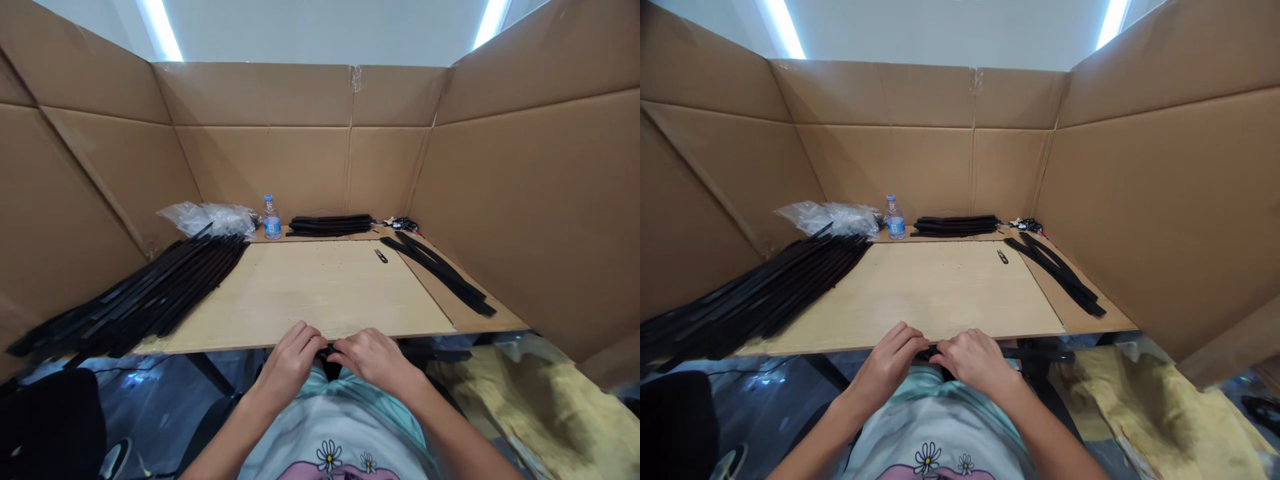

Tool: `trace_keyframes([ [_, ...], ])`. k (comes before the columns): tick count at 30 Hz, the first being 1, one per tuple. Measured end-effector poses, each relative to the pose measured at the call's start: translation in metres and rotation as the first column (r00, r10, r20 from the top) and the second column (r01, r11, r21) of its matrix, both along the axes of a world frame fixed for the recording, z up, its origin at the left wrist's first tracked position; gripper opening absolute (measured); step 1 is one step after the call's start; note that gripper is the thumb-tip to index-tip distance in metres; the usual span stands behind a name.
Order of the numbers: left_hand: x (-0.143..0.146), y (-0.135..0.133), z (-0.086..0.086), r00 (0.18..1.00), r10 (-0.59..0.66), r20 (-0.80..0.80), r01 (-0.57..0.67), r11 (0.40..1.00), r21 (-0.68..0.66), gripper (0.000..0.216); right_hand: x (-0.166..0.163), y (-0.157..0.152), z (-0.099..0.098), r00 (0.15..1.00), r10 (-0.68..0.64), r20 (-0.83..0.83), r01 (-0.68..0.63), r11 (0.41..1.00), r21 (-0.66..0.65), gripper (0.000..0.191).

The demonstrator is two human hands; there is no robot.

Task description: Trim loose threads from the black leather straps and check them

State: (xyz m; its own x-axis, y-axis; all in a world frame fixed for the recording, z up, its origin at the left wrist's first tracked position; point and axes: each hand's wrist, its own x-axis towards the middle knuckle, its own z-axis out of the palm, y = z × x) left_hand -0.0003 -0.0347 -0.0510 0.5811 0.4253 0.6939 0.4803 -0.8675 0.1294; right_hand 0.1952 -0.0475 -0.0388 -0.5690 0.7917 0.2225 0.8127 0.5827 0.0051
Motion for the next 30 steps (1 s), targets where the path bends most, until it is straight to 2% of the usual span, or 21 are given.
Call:
trace_keyframes([
  [5, -0.001, 0.006, 0.0, 0.993, -0.009, 0.119, 0.026, 0.989, -0.143, 0.022, 0.0, 0.001, -0.006, 0.998, 0.06, -0.027, -0.057, 0.994, 0.089, 0.033],
  [8, -0.003, 0.006, 0.006, 0.982, 0.028, 0.184, 0.024, 0.962, -0.271, 0.022, 0.001, 0.004, -0.01, 0.992, 0.119, -0.033, -0.111, 0.977, 0.184, 0.038],
  [10, -0.003, 0.006, 0.011, 0.976, 0.09, 0.196, 0.0, 0.908, -0.418, 0.02, 0.0, 0.005, -0.013, 0.987, 0.155, -0.037, -0.141, 0.958, 0.25, 0.041],
  [13, -0.005, 0.004, 0.02, 0.968, 0.192, 0.162, -0.045, 0.767, -0.64, 0.015, -0.001, 0.004, -0.015, 0.982, 0.182, -0.058, -0.157, 0.94, 0.303, 0.039],
  [16, -0.007, 0.004, 0.025, 0.959, 0.239, 0.153, -0.04, 0.648, -0.761, 0.013, -0.002, 0.003, -0.017, 0.973, 0.228, -0.022, -0.208, 0.918, 0.337, 0.03],
  [21, -0.008, 0.006, 0.021, 0.95, 0.266, 0.165, 0.001, 0.526, -0.851, 0.011, -0.002, 0.003, -0.021, 0.962, 0.272, -0.014, -0.25, 0.902, 0.352, 0.023],
  [24, -0.011, 0.009, 0.021, 0.959, 0.239, 0.155, 0.02, 0.485, -0.874, 0.012, -0.002, 0.004, -0.022, 0.961, 0.272, -0.051, -0.236, 0.902, 0.362, 0.024],
  [27, -0.024, 0.013, 0.027, 0.965, 0.218, 0.149, 0.031, 0.467, -0.883, 0.013, 0.0, 0.006, -0.02, 0.954, 0.285, -0.089, -0.233, 0.897, 0.376, 0.029],
  [30, -0.045, 0.023, 0.033, 0.955, 0.226, 0.192, 0.089, 0.399, -0.913, 0.016, 0.007, 0.009, -0.016, 0.945, 0.306, -0.113, -0.235, 0.88, 0.413, 0.028],
])
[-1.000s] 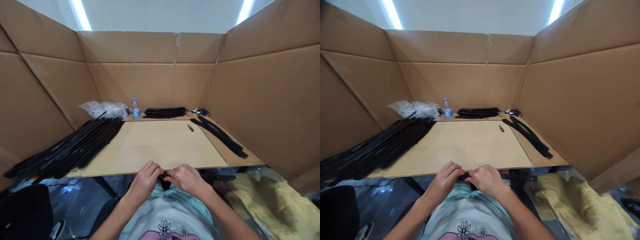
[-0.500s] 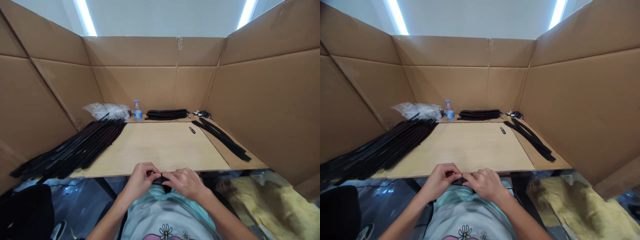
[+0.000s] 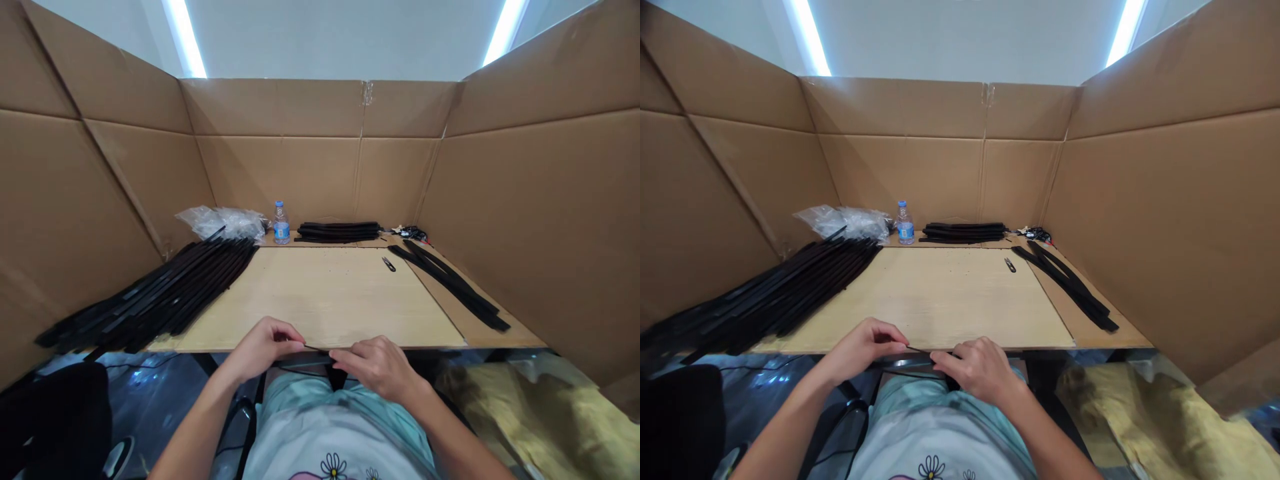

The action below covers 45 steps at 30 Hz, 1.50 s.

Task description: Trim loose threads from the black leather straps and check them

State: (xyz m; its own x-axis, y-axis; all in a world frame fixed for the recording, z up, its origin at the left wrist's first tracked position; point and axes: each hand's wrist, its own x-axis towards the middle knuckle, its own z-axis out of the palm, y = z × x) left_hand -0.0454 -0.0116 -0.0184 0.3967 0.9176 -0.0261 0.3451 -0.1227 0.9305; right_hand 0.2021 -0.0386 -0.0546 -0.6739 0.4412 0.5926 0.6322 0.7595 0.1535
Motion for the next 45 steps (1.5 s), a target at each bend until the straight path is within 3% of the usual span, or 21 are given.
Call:
trace_keyframes([
  [5, -0.027, 0.017, -0.004, 0.991, 0.134, 0.014, -0.134, 0.991, -0.001, 0.022, 0.012, 0.0, 0.009, 0.994, 0.063, -0.089, -0.057, 0.996, 0.066, 0.021],
  [12, -0.005, 0.011, -0.019, 0.992, -0.071, -0.105, 0.073, 0.997, 0.02, 0.012, 0.02, -0.001, 0.013, 0.992, 0.069, -0.106, -0.056, 0.992, 0.116, 0.019],
  [15, -0.003, 0.01, -0.016, 0.996, -0.014, -0.084, 0.02, 0.997, 0.07, 0.008, 0.026, 0.004, 0.013, 0.994, 0.035, -0.106, -0.022, 0.992, 0.125, 0.02],
  [18, -0.009, 0.012, -0.006, 0.966, 0.165, 0.2, -0.19, 0.975, 0.114, 0.013, 0.03, 0.008, 0.012, 0.994, 0.005, -0.105, 0.006, 0.994, 0.11, 0.021],
  [21, -0.015, 0.01, 0.003, 0.765, 0.242, 0.597, -0.291, 0.957, -0.015, 0.024, 0.029, 0.01, 0.009, 0.995, 0.001, -0.1, 0.009, 0.995, 0.101, 0.022],
  [23, -0.017, 0.007, 0.007, 0.64, 0.247, 0.728, -0.232, 0.965, -0.123, 0.032, 0.028, 0.011, 0.008, 0.995, -0.005, -0.104, 0.015, 0.995, 0.094, 0.023],
  [25, -0.02, 0.007, 0.008, 0.606, 0.243, 0.757, -0.175, 0.97, -0.171, 0.035, 0.028, 0.011, 0.008, 0.993, -0.011, -0.12, 0.021, 0.996, 0.088, 0.023],
  [27, -0.023, 0.011, 0.004, 0.692, 0.229, 0.685, -0.17, 0.973, -0.153, 0.029, 0.029, 0.011, 0.009, 0.99, 0.001, -0.144, 0.012, 0.996, 0.094, 0.023],
  [30, -0.026, 0.017, -0.006, 0.922, 0.2, 0.33, -0.2, 0.979, -0.036, 0.016, 0.03, 0.008, 0.012, 0.982, 0.04, -0.182, -0.021, 0.994, 0.109, 0.021],
  [32, -0.023, 0.015, -0.013, 0.981, 0.172, 0.088, -0.179, 0.98, 0.083, 0.007, 0.029, 0.004, 0.013, 0.978, 0.063, -0.198, -0.042, 0.993, 0.108, 0.02],
  [34, -0.012, 0.008, -0.016, 0.996, 0.089, 0.007, -0.089, 0.977, 0.194, 0.013, 0.026, 0.0, 0.016, 0.974, 0.092, -0.206, -0.072, 0.992, 0.105, 0.019],
  [37, 0.014, -0.01, -0.015, 0.964, -0.199, 0.173, 0.153, 0.956, 0.25, 0.034, 0.022, -0.006, 0.02, 0.965, 0.147, -0.22, -0.124, 0.986, 0.114, 0.018],
  [39, 0.033, -0.021, -0.015, 0.859, -0.308, 0.409, 0.248, 0.949, 0.195, 0.031, 0.02, -0.009, 0.023, 0.956, 0.182, -0.23, -0.158, 0.98, 0.118, 0.019],
  [45, 0.062, -0.036, -0.024, 0.65, -0.188, 0.736, 0.29, 0.957, -0.012, 0.012, 0.015, -0.017, 0.027, 0.93, 0.249, -0.27, -0.229, 0.968, 0.105, 0.021],
])
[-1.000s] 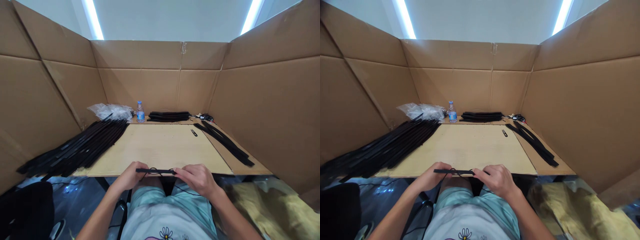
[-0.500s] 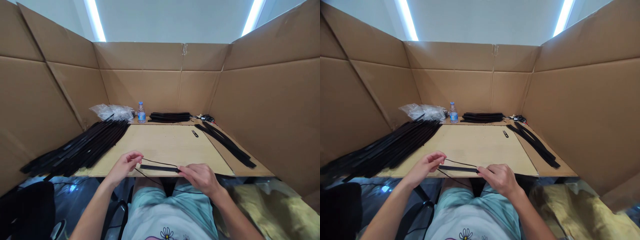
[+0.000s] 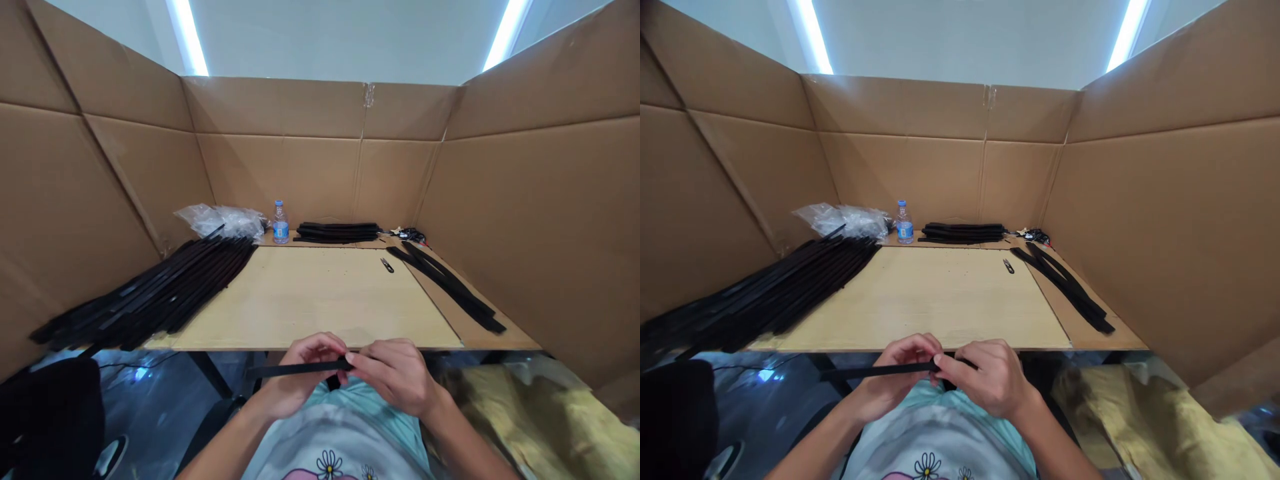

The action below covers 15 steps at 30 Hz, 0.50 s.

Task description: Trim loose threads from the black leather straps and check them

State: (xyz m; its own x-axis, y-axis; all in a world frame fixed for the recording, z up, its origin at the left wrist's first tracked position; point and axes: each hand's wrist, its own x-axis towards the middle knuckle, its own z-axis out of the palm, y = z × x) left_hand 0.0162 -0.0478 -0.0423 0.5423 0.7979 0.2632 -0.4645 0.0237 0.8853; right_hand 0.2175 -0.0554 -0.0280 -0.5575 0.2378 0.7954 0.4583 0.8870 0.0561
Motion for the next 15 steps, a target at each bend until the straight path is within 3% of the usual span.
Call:
trace_keyframes([
  [3, 0.0, -0.001, -0.003, 0.999, 0.014, 0.043, -0.013, 1.0, -0.025, 0.005, -0.003, -0.004, 0.002, 1.0, 0.01, -0.002, -0.01, 1.0, 0.011, 0.017],
  [9, -0.006, 0.0, -0.001, 0.994, 0.108, -0.035, -0.101, 0.982, 0.16, 0.013, -0.009, -0.009, 0.007, 0.999, 0.018, -0.029, -0.017, 1.0, 0.009, 0.02],
  [15, -0.004, 0.0, 0.003, 0.984, 0.165, -0.061, -0.155, 0.977, 0.147, 0.019, -0.014, -0.016, 0.012, 0.999, -0.026, 0.025, 0.026, 0.999, 0.024, 0.019],
])
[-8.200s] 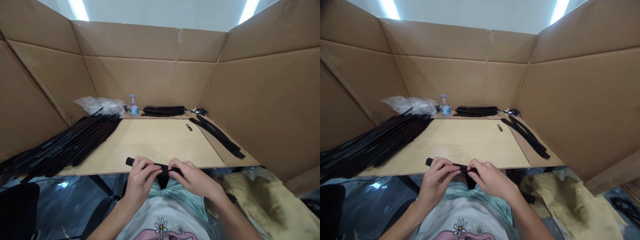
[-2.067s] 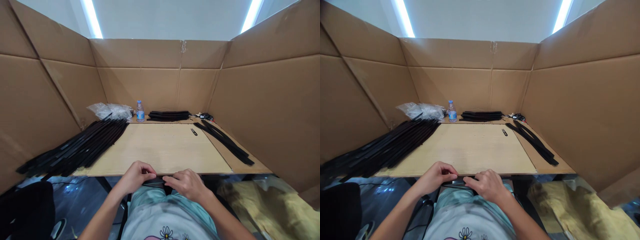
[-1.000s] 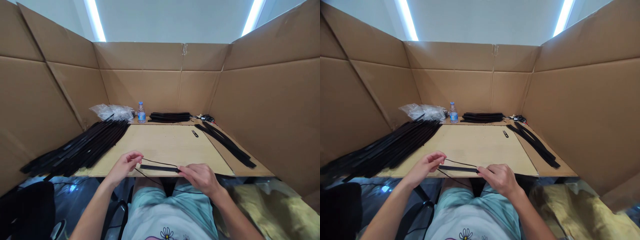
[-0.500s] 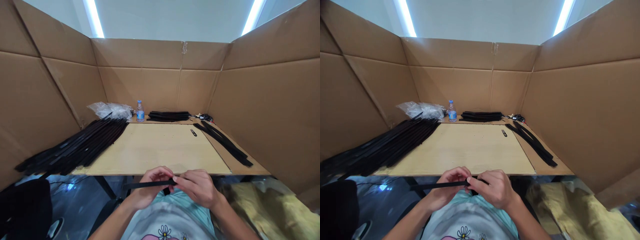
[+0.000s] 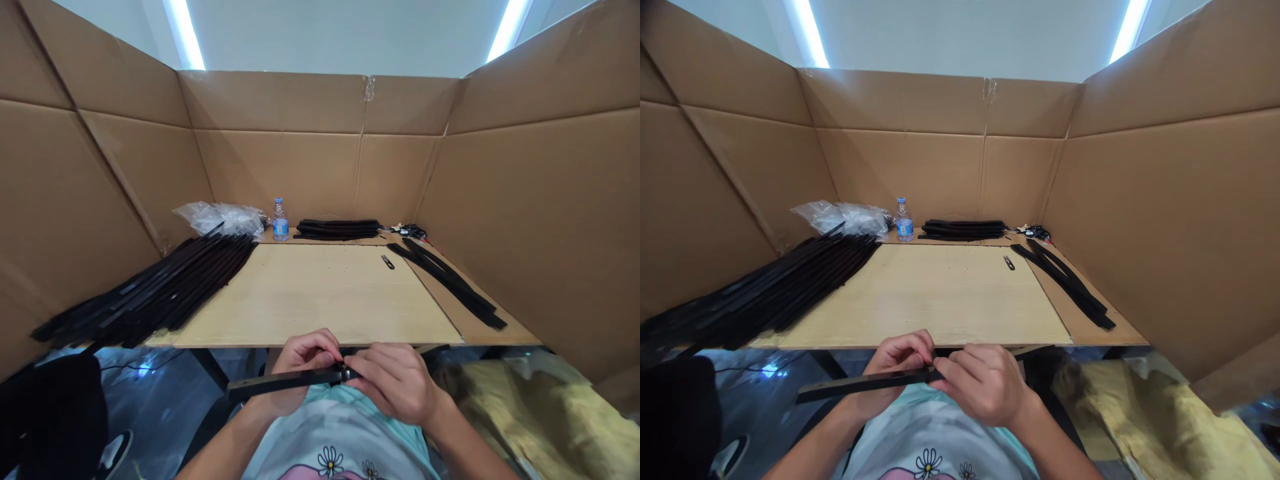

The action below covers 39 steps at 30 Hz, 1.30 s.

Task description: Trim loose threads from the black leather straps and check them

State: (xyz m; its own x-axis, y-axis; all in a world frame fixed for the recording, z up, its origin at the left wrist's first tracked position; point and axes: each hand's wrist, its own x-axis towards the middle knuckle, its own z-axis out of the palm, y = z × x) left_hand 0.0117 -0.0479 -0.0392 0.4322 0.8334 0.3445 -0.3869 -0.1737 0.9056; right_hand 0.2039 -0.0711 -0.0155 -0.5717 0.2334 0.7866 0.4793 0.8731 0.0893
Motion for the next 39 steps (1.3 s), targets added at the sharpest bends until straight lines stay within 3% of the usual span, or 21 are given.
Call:
trace_keyframes([
  [11, 0.008, 0.0, -0.002, 0.999, 0.044, -0.003, -0.044, 0.997, -0.063, 0.03, -0.004, -0.006, 0.002, 0.998, -0.038, -0.045, 0.037, 0.999, -0.016, 0.02],
  [16, 0.013, -0.006, -0.006, 0.964, 0.262, -0.052, -0.256, 0.961, 0.102, 0.025, -0.004, -0.003, -0.002, 0.976, -0.067, -0.205, 0.042, 0.991, -0.126, 0.012],
  [19, 0.016, -0.011, -0.008, 0.861, 0.484, -0.159, -0.428, 0.856, 0.289, 0.015, -0.004, 0.003, -0.006, 0.962, -0.139, -0.237, 0.102, 0.981, -0.162, 0.011],
  [21, 0.016, -0.013, -0.01, 0.781, 0.589, -0.208, -0.459, 0.767, 0.449, 0.012, -0.003, 0.008, -0.011, 0.957, -0.188, -0.222, 0.15, 0.973, -0.176, 0.013],
  [23, 0.015, -0.014, -0.012, 0.722, 0.659, -0.212, -0.424, 0.663, 0.616, 0.014, -0.001, 0.014, -0.016, 0.953, -0.247, -0.177, 0.211, 0.957, -0.198, 0.017],
  [26, 0.012, -0.011, -0.014, 0.631, 0.756, -0.175, -0.313, 0.454, 0.834, 0.019, 0.001, 0.022, -0.022, 0.942, -0.329, -0.065, 0.306, 0.923, -0.232, 0.024],
  [29, 0.007, -0.006, -0.014, 0.532, 0.829, -0.173, -0.161, 0.3, 0.94, 0.021, 0.002, 0.026, -0.025, 0.927, -0.368, 0.073, 0.373, 0.886, -0.275, 0.032],
  [33, -0.001, -0.001, -0.01, 0.478, 0.856, -0.195, -0.031, 0.238, 0.971, 0.026, 0.001, 0.025, -0.021, 0.902, -0.348, 0.255, 0.421, 0.84, -0.343, 0.032],
  [39, -0.006, 0.005, -0.011, 0.54, 0.821, -0.187, 0.059, 0.184, 0.981, 0.022, -0.003, 0.019, -0.009, 0.834, -0.291, 0.469, 0.499, 0.761, -0.415, 0.022],
])
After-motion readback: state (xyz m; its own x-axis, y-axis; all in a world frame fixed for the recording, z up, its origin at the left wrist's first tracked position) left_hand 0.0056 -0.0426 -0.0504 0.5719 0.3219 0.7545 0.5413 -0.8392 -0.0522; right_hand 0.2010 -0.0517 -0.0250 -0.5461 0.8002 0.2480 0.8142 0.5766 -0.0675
